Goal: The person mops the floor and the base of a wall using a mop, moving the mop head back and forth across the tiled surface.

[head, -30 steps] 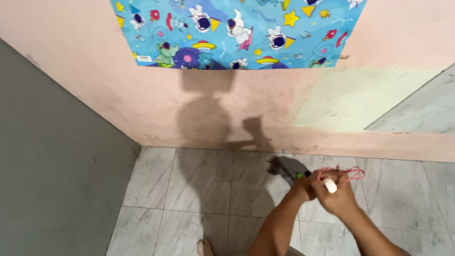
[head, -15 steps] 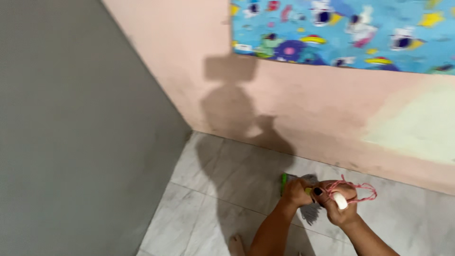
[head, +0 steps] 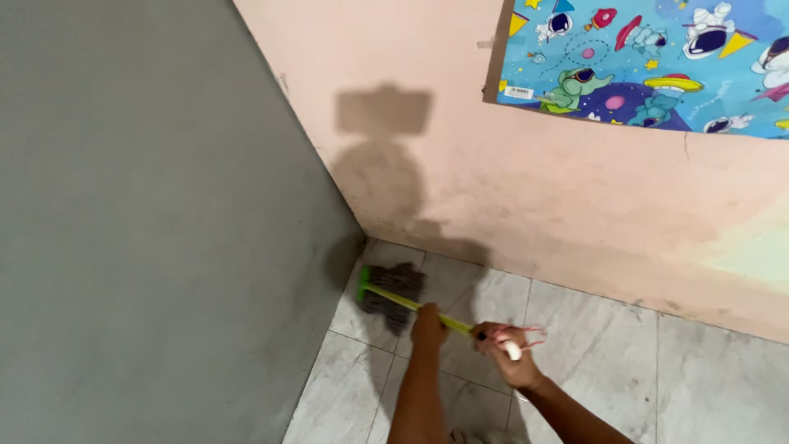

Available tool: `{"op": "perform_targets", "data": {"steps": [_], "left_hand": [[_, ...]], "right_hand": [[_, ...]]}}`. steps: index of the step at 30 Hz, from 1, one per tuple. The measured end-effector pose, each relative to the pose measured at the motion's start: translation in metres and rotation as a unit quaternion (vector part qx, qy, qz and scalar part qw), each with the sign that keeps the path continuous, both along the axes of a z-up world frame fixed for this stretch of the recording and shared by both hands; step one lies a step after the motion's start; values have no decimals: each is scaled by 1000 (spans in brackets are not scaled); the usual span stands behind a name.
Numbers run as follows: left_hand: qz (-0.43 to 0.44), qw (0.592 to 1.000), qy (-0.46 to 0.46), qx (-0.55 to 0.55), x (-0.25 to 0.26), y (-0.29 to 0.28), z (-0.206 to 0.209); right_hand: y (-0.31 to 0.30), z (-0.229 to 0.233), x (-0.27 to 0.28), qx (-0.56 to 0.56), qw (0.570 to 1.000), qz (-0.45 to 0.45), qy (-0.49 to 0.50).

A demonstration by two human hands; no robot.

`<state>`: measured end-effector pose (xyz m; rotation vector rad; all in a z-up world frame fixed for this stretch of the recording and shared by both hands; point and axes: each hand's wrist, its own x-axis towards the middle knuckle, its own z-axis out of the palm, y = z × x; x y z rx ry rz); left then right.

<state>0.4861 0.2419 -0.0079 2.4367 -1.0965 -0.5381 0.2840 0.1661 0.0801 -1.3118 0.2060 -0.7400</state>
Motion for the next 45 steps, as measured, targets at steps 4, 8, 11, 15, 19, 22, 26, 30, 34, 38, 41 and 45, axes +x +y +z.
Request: {"op": "perform_targets", "data": {"steps": [4, 8, 11, 15, 19, 22, 26, 30, 34, 38, 41, 45], "left_hand": [[39, 999, 17, 7, -4, 23, -8], [-6, 1000, -22, 3, -15, 22, -15], [-107, 991, -40, 76, -27, 4, -18], [-202, 974, -55, -88, -71, -21, -16], [-233, 972, 10, 37, -145, -63, -2], [-275, 959, 49, 44, -211, -85, 32], [-255, 953, 159, -23, -305, -101, 98], [-271, 932, 242, -1, -378, -119, 117], [-303, 906, 294, -27, -440, -137, 77], [-411, 880, 232, -45, -482, -141, 35], [-393, 880, 243, -115, -483, -125, 37], [-352, 911, 201, -81, -448, -114, 70]], "right_hand": [[21, -18, -4, -66, 997, -11, 44], [19, 11, -24, -55, 990, 1, 132], [8, 37, -39, -83, 994, -24, 73], [-13, 78, -83, -72, 985, -87, 131], [-29, 113, -149, -58, 964, -170, 196], [-38, 143, -210, -61, 947, -214, 234], [-42, 187, -281, -81, 923, -269, 264], [-44, 219, -332, -62, 874, -311, 367], [-54, 213, -366, -83, 962, -228, 124], [-67, 192, -395, -196, 976, -65, 66], [-65, 178, -395, -182, 978, -50, 88], [-67, 170, -370, -142, 983, -65, 97]]}}
